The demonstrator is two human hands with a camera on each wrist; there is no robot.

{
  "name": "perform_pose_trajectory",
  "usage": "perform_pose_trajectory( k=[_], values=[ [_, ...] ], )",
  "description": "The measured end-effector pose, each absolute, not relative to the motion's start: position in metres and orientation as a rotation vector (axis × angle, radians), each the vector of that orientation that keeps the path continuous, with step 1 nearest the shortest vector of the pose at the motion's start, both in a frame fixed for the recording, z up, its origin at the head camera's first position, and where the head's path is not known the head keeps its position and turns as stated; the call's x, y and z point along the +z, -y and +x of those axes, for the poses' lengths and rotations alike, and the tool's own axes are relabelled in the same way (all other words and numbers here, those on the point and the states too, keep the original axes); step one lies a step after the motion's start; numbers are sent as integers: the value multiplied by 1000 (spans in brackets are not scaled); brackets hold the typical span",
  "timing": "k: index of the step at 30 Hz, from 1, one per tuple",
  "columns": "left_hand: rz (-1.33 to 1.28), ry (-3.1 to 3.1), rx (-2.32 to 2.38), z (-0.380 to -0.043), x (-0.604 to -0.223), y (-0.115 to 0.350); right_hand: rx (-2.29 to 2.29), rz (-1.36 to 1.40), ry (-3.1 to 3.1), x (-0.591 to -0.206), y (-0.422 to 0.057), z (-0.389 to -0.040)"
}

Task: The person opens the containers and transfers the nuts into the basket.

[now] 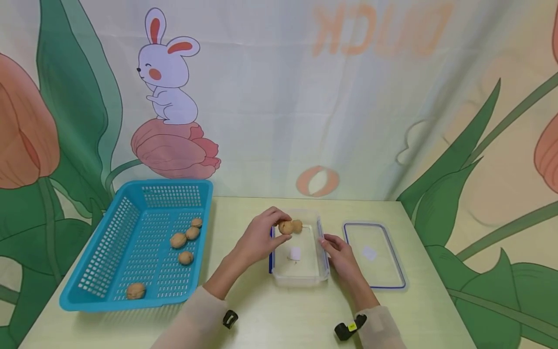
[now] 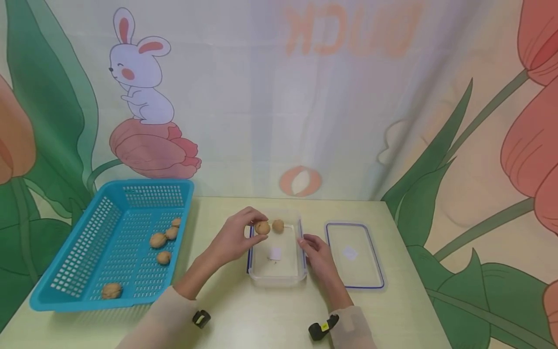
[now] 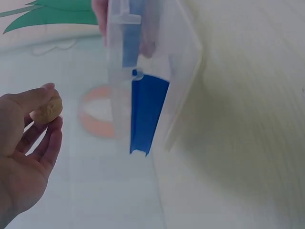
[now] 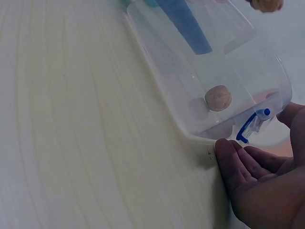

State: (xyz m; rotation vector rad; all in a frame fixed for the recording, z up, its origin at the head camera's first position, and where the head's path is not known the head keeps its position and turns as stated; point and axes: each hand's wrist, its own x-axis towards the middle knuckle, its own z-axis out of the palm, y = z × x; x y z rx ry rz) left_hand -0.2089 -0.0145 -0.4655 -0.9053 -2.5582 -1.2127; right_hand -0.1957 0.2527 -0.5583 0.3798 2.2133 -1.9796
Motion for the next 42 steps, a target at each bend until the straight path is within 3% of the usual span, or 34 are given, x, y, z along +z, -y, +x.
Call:
perform_pose_trajectory(
  k=[20, 42],
  values=[
    [-537, 2449, -1254, -183, -424, 106, -2017, 387, -2181, -562, -251, -197],
    [-194, 2524, -1177, -184, -463, 205, -2011, 400, -2177, -559, -252, -196]
  ],
)
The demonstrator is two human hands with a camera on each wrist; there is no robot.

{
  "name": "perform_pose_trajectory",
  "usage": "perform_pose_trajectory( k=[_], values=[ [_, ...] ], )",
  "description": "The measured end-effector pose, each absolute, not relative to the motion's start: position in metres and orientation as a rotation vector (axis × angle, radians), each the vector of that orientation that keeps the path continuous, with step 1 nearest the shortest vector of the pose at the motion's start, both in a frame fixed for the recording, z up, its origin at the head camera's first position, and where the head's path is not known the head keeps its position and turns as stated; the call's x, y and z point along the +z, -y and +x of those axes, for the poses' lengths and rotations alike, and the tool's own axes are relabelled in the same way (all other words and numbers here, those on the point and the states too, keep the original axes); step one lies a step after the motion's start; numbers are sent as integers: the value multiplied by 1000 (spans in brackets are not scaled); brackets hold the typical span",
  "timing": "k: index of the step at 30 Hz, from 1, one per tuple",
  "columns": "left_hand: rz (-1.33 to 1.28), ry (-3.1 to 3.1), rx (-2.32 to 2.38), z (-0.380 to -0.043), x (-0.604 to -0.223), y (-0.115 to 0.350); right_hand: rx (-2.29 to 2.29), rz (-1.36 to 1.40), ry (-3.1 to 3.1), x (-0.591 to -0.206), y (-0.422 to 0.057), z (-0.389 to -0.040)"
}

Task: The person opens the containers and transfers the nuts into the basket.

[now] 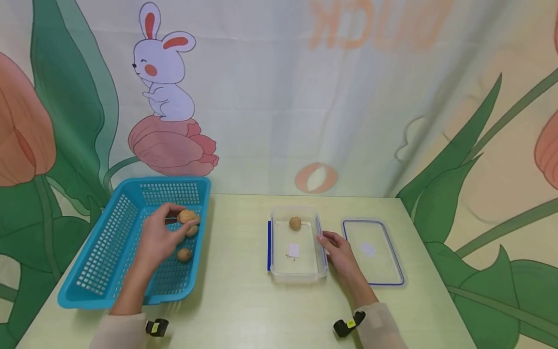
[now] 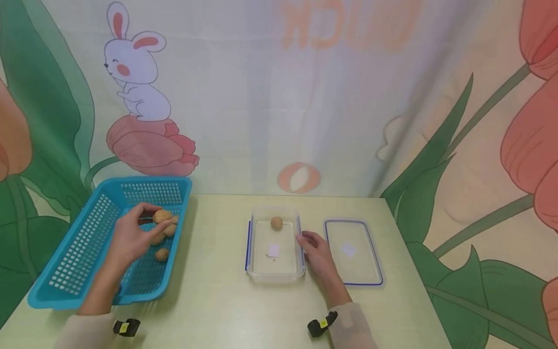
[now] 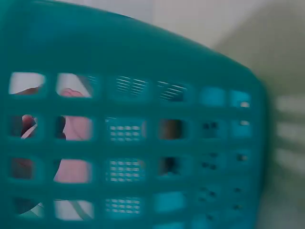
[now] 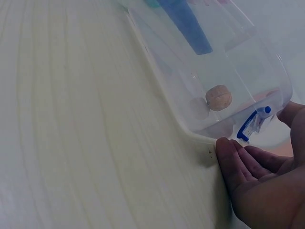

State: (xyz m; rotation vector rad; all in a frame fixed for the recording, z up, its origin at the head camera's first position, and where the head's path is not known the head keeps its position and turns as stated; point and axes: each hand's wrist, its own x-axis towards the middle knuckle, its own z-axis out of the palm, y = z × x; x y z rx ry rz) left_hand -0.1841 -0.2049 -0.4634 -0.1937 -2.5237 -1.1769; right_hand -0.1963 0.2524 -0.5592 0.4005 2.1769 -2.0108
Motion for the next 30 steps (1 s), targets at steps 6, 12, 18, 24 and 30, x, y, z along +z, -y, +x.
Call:
perform_pose_trajectory(
  k=[6, 12, 18, 24, 30],
  values=[
    [-132, 2671, -1173, -191, -476, 214, -2019, 389, -2173, -556, -253, -194],
    [-111, 2801, -1111, -192, -479, 216, -2010, 383, -2188, -557, -253, -194],
    [-110, 2862, -1093, -191, -482, 217, -2006, 376, -2193, -559, -252, -194],
    [-105, 2868, -1101, -193, -485, 218, -2007, 373, -2193, -559, -253, -193],
    [-124, 2847, -1140, -193, -486, 219, -2015, 382, -2181, -559, -252, -194]
  ],
)
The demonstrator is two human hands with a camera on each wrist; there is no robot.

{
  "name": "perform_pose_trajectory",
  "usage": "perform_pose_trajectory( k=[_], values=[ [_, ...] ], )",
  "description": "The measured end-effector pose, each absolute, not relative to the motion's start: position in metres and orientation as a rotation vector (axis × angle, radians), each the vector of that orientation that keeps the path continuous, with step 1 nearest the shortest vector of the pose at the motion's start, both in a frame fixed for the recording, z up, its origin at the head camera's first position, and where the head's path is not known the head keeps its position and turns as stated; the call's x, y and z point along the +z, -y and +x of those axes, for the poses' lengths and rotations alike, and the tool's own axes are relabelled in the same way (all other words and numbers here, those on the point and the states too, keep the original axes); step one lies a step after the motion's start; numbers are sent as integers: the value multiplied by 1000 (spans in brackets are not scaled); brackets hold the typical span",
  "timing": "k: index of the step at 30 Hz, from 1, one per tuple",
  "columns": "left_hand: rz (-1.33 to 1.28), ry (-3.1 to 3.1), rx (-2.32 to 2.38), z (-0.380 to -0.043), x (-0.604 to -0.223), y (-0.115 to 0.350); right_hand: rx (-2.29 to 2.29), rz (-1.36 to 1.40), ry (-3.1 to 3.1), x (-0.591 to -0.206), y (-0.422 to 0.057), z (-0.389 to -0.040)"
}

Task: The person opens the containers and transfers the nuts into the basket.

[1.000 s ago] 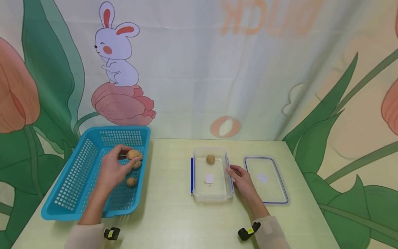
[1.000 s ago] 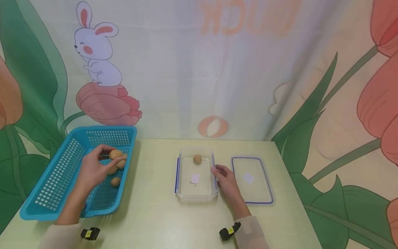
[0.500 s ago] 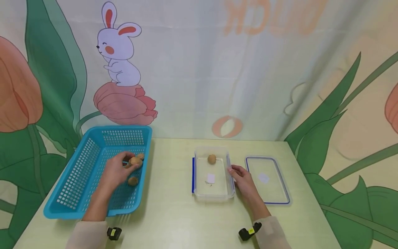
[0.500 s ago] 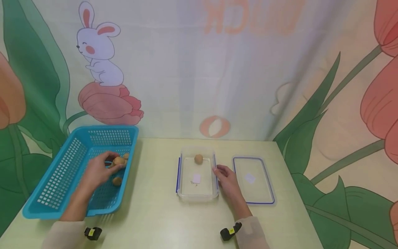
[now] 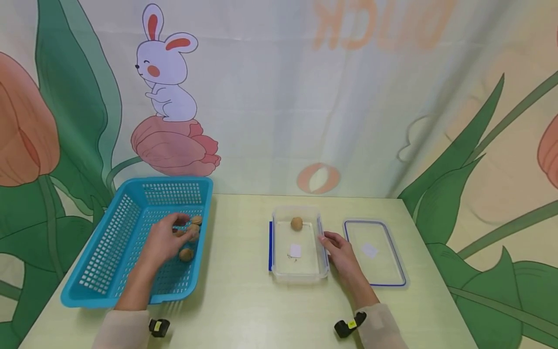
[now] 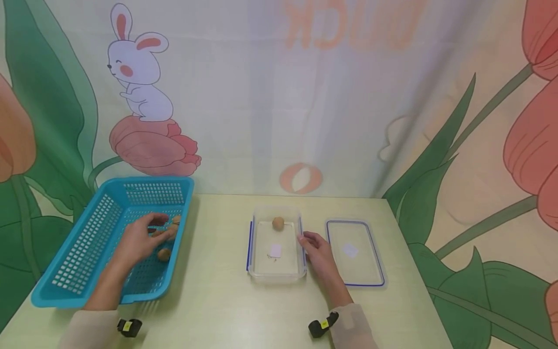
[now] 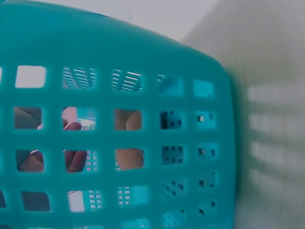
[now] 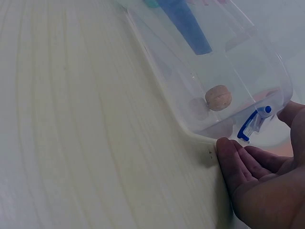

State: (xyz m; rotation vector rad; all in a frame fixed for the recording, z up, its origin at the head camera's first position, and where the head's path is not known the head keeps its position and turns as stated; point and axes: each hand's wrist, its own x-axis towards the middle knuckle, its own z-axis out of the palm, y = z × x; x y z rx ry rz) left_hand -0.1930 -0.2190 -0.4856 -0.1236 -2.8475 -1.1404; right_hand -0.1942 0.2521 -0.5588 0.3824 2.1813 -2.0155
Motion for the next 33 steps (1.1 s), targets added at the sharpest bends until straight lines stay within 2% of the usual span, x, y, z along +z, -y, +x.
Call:
perform_pose_trajectory(
  k=[7, 17, 23, 33],
  values=[
    [-192, 2730, -1115, -189, -457, 194, -2006, 388, -2185, -558, -255, -195],
    [-490, 2592, -1145, -197, -423, 106, -2010, 395, -2187, -561, -254, -195],
    [-581, 2617, -1183, -212, -429, 66, -2003, 414, -2200, -560, -254, -194],
    [-680, 2709, -1200, -230, -463, 10, -1994, 377, -2222, -561, -254, -193]
  ],
)
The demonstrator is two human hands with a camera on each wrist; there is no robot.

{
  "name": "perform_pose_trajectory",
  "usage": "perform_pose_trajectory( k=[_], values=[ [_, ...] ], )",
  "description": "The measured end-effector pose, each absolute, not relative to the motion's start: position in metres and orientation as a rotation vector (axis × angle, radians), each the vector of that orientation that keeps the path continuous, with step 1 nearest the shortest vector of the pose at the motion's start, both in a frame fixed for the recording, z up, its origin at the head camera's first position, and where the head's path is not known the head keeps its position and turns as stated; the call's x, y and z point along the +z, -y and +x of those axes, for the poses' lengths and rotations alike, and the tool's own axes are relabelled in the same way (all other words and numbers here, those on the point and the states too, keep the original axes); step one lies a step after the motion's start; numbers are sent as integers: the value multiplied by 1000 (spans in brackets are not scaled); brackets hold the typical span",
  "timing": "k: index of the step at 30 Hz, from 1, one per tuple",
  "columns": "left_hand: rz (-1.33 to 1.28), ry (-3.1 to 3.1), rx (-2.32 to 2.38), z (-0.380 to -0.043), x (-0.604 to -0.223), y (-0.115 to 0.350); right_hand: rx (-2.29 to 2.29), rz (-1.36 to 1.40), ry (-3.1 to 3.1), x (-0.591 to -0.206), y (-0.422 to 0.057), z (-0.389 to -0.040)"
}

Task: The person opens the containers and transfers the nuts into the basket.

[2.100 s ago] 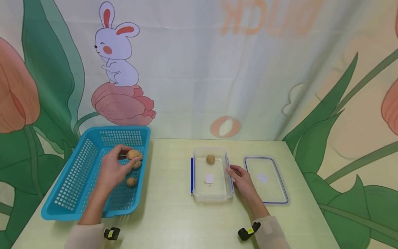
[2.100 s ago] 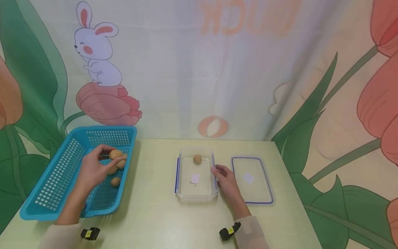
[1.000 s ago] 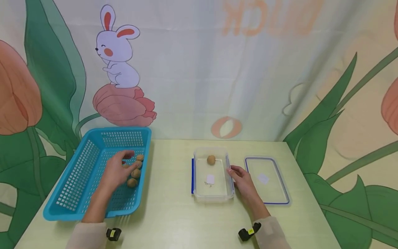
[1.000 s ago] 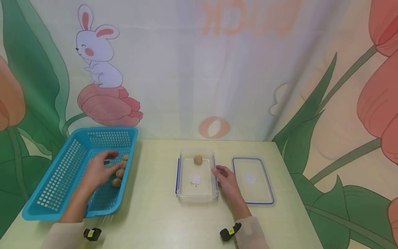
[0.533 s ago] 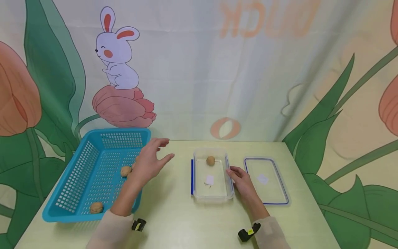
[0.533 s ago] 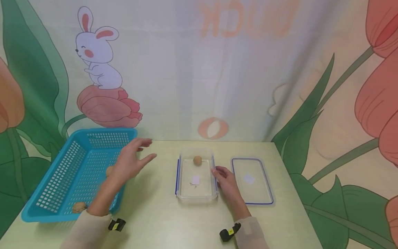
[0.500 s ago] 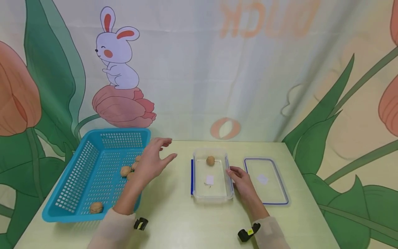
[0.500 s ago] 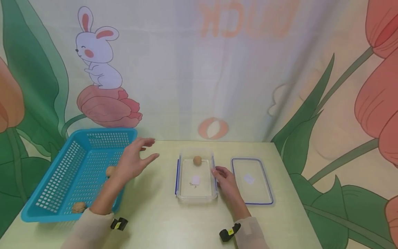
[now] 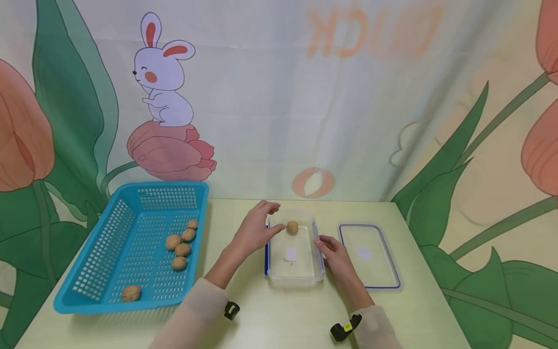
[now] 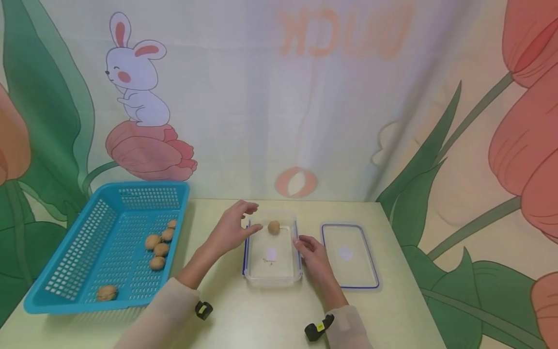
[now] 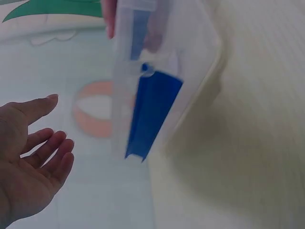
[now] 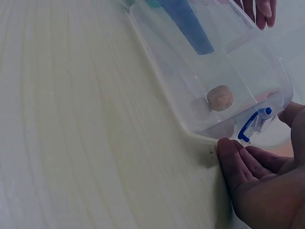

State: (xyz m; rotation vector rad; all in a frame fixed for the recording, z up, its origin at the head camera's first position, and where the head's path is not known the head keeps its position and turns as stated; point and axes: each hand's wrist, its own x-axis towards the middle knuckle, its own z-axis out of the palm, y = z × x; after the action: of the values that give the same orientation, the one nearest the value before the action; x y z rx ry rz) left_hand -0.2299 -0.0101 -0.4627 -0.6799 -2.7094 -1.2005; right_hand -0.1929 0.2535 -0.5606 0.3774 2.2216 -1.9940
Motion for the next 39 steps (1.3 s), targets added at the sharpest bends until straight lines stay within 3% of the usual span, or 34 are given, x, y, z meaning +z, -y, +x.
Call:
perform_pose_trajectory(
  k=[14, 39],
  values=[
    [-772, 2854, -1149, -258, -502, -28, -2001, 390, -2200, -560, -249, -192],
    [-850, 2900, -451, -252, -522, -45, -1970, 322, -2263, -558, -253, -195]
  ],
)
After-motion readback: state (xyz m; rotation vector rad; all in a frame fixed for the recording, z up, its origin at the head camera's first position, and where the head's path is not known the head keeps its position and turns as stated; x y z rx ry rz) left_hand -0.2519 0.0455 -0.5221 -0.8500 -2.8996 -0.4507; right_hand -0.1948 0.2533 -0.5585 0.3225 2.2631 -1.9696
